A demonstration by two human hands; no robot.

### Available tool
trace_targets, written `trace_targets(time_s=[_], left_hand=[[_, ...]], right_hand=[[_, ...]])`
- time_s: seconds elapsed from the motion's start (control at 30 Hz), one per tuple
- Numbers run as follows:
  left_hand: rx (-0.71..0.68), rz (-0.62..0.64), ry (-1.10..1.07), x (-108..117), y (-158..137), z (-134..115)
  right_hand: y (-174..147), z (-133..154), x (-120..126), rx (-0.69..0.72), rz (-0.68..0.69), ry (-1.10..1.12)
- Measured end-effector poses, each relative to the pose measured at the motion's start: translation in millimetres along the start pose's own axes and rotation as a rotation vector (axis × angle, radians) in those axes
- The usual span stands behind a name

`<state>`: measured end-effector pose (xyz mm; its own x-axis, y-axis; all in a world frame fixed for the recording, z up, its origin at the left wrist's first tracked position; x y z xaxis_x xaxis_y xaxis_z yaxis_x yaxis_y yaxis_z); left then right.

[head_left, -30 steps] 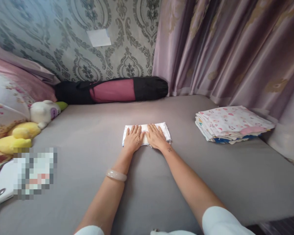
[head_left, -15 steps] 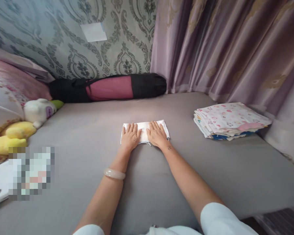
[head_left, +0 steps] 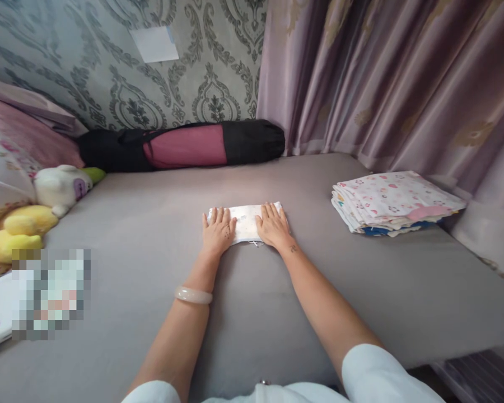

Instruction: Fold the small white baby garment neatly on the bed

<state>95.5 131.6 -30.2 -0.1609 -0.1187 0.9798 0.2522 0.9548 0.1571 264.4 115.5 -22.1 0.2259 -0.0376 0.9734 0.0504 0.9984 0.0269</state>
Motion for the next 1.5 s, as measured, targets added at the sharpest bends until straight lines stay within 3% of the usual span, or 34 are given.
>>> trace_targets(time_s=[0.23,0.47,0.63,0.73,0.93,1.03,1.23,1.5], left_hand=[[0.030,-0.135,-0.026,11,-1,7],[0.111,0.037,-0.094,4,-1,15],[0.133,0.014,-0.205,4,0,15],[0.203,-0.107,-0.400,6,2,24],[0.360,-0.621,-0.977,18,2,58],[0.446,-0.740,-1.234,17,0,67],[0.651,-0.709,-1.752,13,1,72],[0.794,-0.569,-2.070,8,0,79]], right_hand=[[2,-12,10,-0.063,-0.045,0.019],[3,-25,3,-0.132,-0.025,0.008],[5,-26,2,-0.132,0.005,0.008],[7,-25,4,-0.139,0.033,-0.011],[8,4,9,-0.010,-0.020,-0.007],[6,17,4,0.042,-0.038,0.030],[4,18,-8,0.037,-0.023,0.018],[9,29,1,0.007,-0.004,0.048]])
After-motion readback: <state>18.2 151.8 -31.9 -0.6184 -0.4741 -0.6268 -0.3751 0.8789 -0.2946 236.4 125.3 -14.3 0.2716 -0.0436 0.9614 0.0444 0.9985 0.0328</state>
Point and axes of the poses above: each hand's wrist, its own y-axis towards the middle knuckle, its own x-axis out of the back of the hand, z = x × y, the point moved 4 cm from there along y, towards the middle knuckle, and after that the axes turned 3 degrees about -x, right-handed, at the moved point
